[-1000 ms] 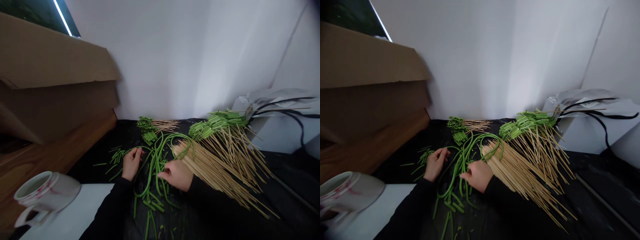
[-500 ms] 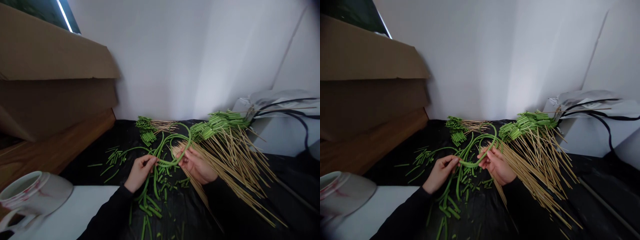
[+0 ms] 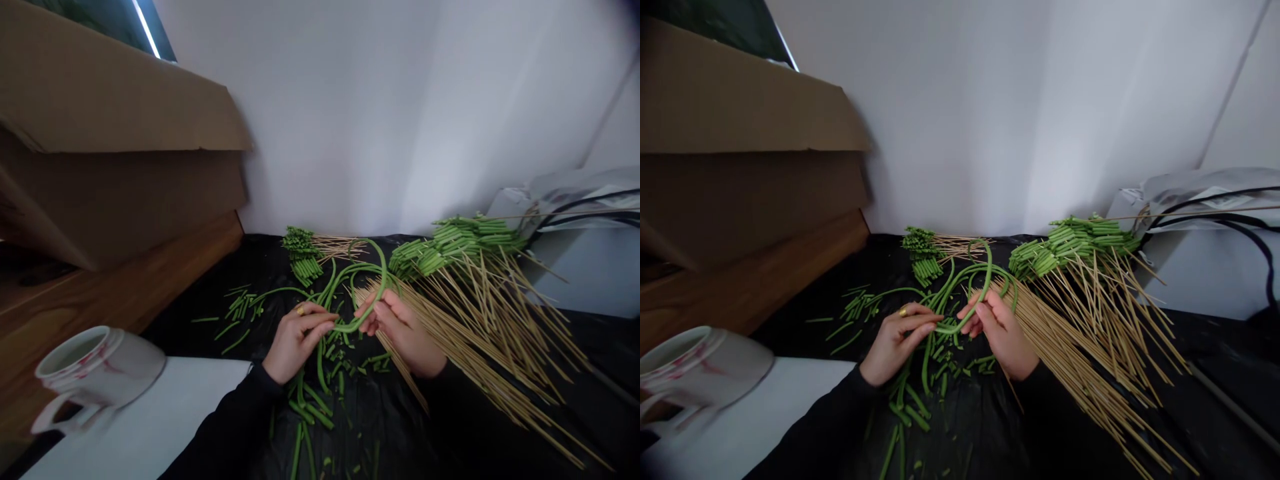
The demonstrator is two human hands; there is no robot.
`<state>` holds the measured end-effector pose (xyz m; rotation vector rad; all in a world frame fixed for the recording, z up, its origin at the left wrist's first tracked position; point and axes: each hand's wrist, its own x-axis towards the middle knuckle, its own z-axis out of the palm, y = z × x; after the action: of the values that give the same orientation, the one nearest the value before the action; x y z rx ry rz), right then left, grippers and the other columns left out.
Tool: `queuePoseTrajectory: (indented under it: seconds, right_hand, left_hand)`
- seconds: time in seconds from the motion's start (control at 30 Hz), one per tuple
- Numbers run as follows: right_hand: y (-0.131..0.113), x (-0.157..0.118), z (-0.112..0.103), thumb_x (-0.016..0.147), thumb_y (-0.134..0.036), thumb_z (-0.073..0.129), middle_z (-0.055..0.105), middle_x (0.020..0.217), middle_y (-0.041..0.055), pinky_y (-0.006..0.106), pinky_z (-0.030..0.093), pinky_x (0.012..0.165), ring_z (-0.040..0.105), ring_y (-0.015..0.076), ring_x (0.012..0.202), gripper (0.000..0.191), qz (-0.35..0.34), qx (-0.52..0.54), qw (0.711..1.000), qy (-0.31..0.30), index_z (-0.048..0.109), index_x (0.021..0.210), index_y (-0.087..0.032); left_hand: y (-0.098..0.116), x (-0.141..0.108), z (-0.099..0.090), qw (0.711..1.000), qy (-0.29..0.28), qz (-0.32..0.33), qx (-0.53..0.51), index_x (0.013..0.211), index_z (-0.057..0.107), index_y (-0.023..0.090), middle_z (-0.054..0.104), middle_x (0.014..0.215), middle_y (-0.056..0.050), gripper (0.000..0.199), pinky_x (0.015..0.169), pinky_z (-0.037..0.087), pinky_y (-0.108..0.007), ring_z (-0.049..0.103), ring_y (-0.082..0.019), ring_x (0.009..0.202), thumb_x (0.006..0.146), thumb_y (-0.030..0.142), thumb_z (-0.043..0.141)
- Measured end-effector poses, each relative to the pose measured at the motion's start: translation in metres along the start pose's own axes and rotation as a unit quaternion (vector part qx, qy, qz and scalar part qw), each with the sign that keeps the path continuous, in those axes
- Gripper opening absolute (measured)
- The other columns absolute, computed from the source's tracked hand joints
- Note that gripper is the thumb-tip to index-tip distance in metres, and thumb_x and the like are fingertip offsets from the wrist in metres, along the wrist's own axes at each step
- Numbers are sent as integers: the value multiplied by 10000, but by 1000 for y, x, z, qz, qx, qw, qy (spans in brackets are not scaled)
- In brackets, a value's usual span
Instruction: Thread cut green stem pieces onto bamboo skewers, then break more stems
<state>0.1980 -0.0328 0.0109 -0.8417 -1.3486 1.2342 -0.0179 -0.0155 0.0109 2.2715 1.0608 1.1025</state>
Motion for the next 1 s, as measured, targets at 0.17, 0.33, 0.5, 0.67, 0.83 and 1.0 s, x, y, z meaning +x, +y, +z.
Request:
queuePoseTrajectory:
  seconds: [0.17,0.33,0.5,0.67,0.83,1.0]
  right_hand:
    - [-1,-5,12,943,-405,399,646,907,41,293,476,662,603,126,713,224,-41,-89,995,-16,507,935,-209]
    - [-3,-8,18,944,-390,403,649,982,48,297,481,685,588,113,704,218,-71,-128,989,-33,518,983,-209]
    - [-9,-9,19,883,-406,533,671,861,25,283,483,644,609,119,679,207,-30,-92,995,6,508,942,-209]
    - [-3,-5,12,861,-433,561,680,848,37,270,479,594,622,123,664,242,-9,-45,997,66,532,859,-193]
    - [11,1,5,732,-445,707,643,697,2,267,456,562,626,145,646,310,44,49,992,108,574,832,-183]
    - [24,2,5,674,-461,752,664,742,9,252,429,563,603,119,632,367,86,126,981,120,575,834,-181]
  left_hand:
    - [-1,-3,6,990,-57,91,88,1033,733,269,674,921,-78,241,797,459,-341,559,-196,869,876,343,565]
    - [4,-4,8,987,-107,90,79,1003,725,240,654,926,-79,237,808,464,-333,566,-191,885,900,319,526]
    - [8,-5,10,991,-100,63,63,932,694,195,619,904,-72,175,798,459,-303,574,-176,861,880,276,548]
    - [6,-5,12,997,-64,-2,31,841,682,184,590,816,-44,135,661,442,-250,553,-135,709,855,254,567]
    - [-1,-1,11,997,-8,-58,-43,771,683,161,600,752,-32,112,597,424,-242,517,-112,602,794,262,641]
    - [-5,2,13,983,28,-111,-143,730,693,140,605,722,-35,146,586,407,-239,516,-121,621,729,285,708]
